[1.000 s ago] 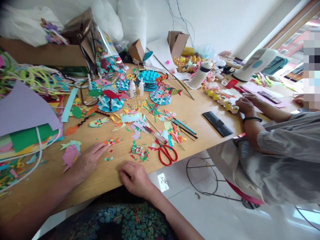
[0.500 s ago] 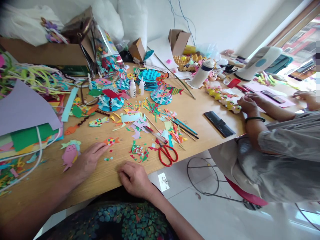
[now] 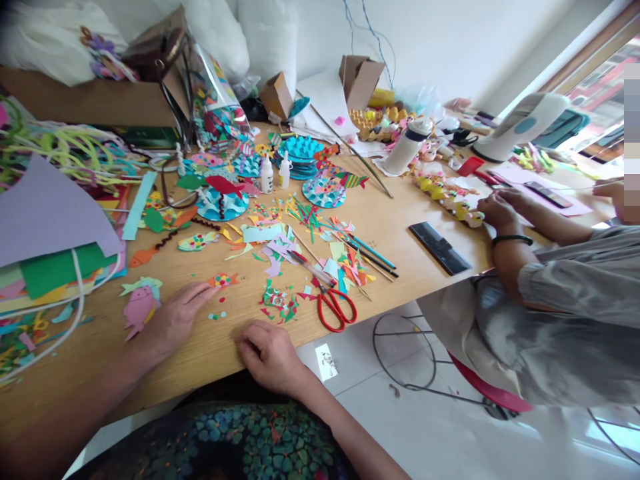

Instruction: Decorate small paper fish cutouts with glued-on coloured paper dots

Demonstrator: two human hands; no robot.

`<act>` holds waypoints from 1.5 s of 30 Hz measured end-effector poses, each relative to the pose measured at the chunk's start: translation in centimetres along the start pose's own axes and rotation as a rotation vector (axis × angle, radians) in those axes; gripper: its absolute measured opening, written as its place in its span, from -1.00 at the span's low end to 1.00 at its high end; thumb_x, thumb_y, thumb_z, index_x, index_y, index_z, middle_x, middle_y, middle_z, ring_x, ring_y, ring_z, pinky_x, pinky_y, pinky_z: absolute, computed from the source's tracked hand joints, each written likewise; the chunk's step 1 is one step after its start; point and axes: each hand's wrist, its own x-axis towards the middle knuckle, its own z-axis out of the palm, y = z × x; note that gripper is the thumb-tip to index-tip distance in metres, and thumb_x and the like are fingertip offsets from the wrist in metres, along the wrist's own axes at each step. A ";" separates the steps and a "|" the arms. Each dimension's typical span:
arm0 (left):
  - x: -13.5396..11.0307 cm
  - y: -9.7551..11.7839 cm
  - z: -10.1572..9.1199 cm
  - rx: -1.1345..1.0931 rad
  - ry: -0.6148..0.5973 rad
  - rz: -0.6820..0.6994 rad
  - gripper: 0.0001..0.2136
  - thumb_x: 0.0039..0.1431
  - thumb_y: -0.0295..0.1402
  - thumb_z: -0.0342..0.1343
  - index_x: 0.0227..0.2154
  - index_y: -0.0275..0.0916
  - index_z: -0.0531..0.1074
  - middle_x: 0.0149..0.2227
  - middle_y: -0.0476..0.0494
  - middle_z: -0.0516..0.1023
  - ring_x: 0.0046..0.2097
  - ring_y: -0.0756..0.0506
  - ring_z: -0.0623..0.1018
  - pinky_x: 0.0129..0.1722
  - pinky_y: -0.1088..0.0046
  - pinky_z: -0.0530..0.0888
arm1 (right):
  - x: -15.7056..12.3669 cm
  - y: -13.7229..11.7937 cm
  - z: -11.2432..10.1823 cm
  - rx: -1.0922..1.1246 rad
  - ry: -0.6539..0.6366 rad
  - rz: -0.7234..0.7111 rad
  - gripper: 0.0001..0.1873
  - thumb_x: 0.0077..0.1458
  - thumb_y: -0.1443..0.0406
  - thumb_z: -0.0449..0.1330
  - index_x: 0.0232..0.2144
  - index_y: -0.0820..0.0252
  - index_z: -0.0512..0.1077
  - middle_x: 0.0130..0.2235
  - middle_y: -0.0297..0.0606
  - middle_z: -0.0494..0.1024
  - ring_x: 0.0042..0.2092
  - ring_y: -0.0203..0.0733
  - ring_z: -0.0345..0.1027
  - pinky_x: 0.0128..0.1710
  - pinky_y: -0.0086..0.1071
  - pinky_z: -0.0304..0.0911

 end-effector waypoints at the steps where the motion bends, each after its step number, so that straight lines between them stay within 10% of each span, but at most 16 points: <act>1: 0.0 0.0 -0.1 0.003 -0.003 0.004 -0.51 -0.02 -0.67 -0.26 -0.04 -0.32 0.35 -0.09 -0.23 0.46 -0.04 -0.10 0.43 -0.04 0.31 0.40 | 0.0 0.0 0.0 0.005 -0.013 0.018 -0.85 0.07 0.42 -0.01 -0.43 0.19 0.35 -0.46 -0.27 0.43 -0.39 -0.30 0.31 -0.39 -0.47 0.23; 33: 0.1 0.4 0.2 0.009 0.006 -0.025 -0.54 0.00 -0.66 -0.24 -0.09 -0.25 0.38 -0.11 -0.20 0.46 -0.05 -0.11 0.42 -0.04 0.30 0.40 | 0.2 -0.2 -0.3 0.024 -0.062 0.084 -0.83 0.04 0.44 0.01 -0.41 0.21 0.40 -0.42 -0.28 0.47 -0.35 -0.32 0.33 -0.33 -0.49 0.23; 45: 0.1 -0.3 0.7 -0.030 0.025 -0.071 -0.54 -0.01 -0.65 -0.26 -0.11 -0.26 0.38 -0.10 -0.18 0.46 -0.05 -0.09 0.43 -0.03 0.28 0.39 | 5.3 -1.3 0.0 -0.224 -0.212 0.148 -0.70 0.10 0.39 -0.03 -0.15 0.26 0.40 -0.21 -0.16 0.53 -0.21 -0.25 0.39 -0.20 -0.46 0.22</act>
